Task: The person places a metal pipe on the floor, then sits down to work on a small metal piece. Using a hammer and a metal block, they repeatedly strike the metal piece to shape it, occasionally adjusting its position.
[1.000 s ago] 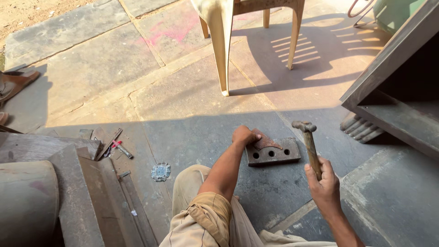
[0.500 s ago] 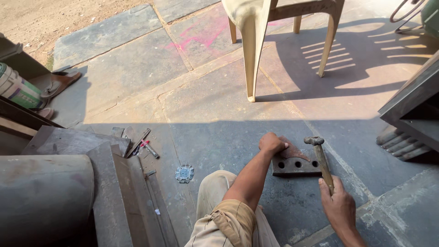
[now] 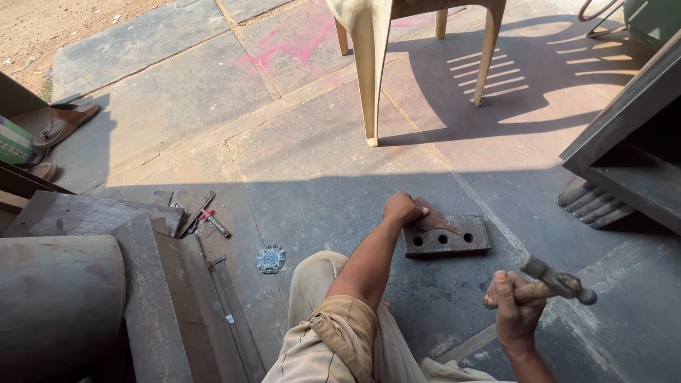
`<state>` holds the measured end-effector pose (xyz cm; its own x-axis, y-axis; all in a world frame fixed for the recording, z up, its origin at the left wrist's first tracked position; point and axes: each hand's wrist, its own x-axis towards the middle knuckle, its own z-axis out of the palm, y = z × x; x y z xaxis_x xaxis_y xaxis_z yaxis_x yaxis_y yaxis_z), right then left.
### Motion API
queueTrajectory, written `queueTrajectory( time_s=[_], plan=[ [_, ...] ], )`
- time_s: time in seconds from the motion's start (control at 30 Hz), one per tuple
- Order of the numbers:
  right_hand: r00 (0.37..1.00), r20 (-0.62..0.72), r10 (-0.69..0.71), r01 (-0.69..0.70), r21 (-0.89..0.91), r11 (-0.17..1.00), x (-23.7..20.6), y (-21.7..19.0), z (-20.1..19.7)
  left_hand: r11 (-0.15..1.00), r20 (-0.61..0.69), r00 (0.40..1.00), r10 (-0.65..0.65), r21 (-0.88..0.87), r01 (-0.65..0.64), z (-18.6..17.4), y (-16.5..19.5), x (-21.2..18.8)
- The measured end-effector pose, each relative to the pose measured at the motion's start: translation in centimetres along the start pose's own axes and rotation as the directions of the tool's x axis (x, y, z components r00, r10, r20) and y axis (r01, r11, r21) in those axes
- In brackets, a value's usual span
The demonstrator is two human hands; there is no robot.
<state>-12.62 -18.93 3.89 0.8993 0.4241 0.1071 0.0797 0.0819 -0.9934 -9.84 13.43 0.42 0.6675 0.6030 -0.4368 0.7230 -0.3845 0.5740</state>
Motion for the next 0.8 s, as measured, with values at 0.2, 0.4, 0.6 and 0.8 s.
queueTrajectory(
  time_s=[0.2,0.4,0.6,0.8],
  plan=[
    [0.989,0.122,0.087,-0.037,-0.365,0.93,-0.7,2.4,0.9,0.997,0.044,0.998,0.035,0.064,-0.038,0.3,0.0,-0.4],
    [0.968,0.079,0.237,-0.182,-0.427,0.886,-1.5,3.7,0.4,0.996,0.064,0.997,0.042,0.077,-0.047,-0.6,0.6,-1.7],
    [0.957,0.131,0.26,-0.181,-0.431,0.884,-2.3,4.3,-1.2,0.998,0.078,0.996,0.053,0.04,-0.056,0.3,-0.4,-3.8],
    [0.976,0.042,0.215,-0.171,-0.473,0.865,-0.9,2.2,0.3,0.985,-0.073,0.984,0.161,-0.055,-0.165,-1.8,1.0,-3.4]
  ],
)
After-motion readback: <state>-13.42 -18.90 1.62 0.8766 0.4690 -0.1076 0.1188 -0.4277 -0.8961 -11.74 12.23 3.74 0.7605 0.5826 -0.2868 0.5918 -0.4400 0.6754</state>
